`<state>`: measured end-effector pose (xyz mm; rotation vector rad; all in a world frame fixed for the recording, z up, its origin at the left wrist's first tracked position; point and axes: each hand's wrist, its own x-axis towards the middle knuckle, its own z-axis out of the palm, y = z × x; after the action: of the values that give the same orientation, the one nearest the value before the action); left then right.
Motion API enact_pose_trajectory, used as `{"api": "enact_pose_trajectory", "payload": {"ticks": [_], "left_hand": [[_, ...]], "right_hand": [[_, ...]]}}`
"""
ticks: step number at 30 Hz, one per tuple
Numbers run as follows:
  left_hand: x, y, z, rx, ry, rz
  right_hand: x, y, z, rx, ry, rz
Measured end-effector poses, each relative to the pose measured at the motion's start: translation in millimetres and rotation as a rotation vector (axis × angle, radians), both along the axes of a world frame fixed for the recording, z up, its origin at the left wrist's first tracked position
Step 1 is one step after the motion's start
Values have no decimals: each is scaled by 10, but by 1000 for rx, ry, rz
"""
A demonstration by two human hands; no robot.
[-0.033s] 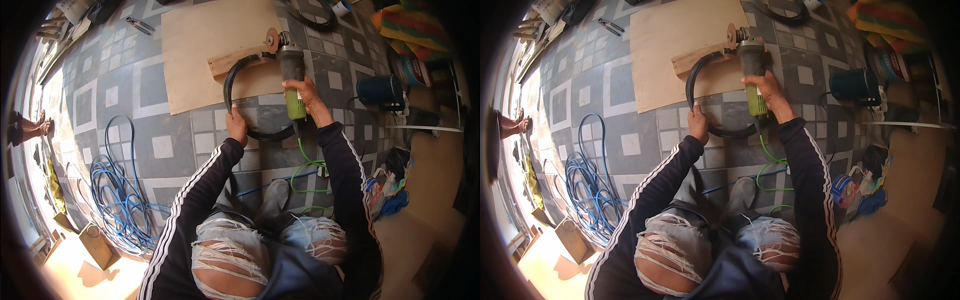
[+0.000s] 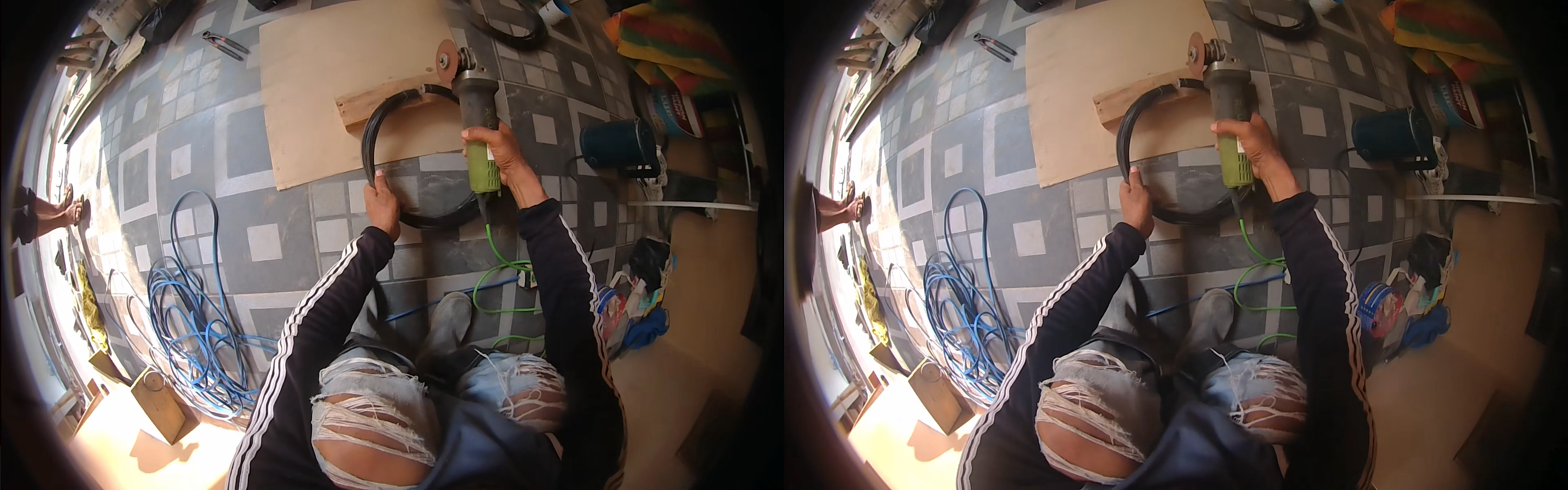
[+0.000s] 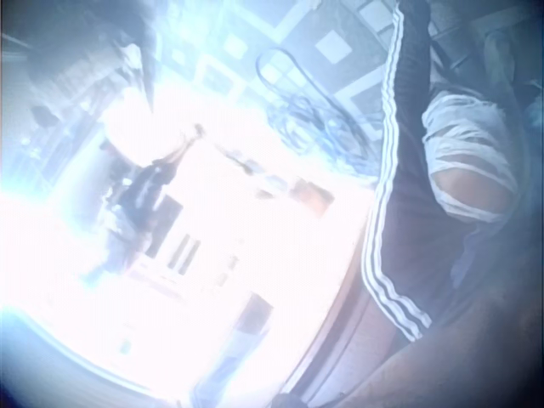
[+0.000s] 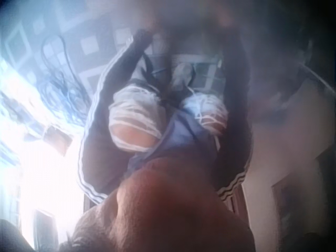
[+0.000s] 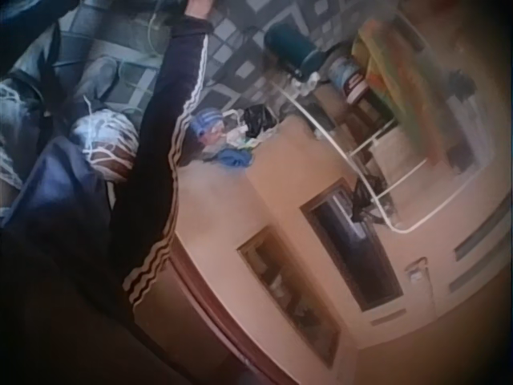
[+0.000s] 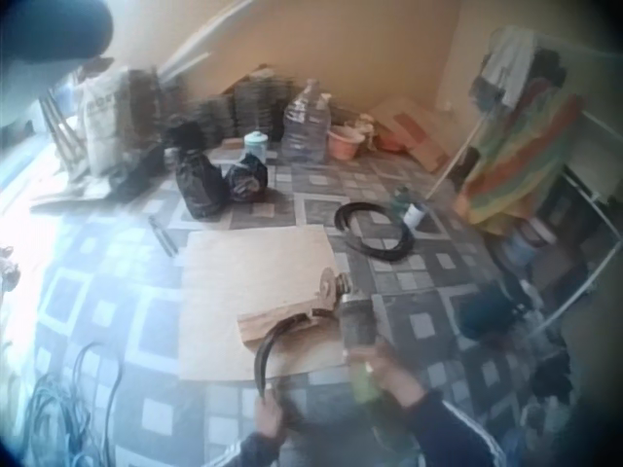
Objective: The person sits on the floor, plugs in a power cord, and uses an angle grinder to cut a section of black pipe. Sparks are visible during the cutting process. The person then unplugs the tool and sets it aside.
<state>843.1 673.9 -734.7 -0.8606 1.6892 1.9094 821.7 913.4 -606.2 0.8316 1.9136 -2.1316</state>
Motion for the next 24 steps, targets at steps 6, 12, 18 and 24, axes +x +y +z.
{"api": "enact_pose_trajectory", "payload": {"ticks": [6, 12, 18, 24], "left_hand": [[-79, -203, 49, -271, 285, -231], [52, 8, 707, -283, 776, -369], [431, 822, 1393, 348, 355, -680], [480, 1005, 1476, 509, 164, -613]], "right_hand": [[119, 332, 496, 5, 128, -114], [318, 460, 706, -6, 231, -234], [391, 369, 672, -19, 280, -310], [414, 302, 588, -42, 279, -410]]}}
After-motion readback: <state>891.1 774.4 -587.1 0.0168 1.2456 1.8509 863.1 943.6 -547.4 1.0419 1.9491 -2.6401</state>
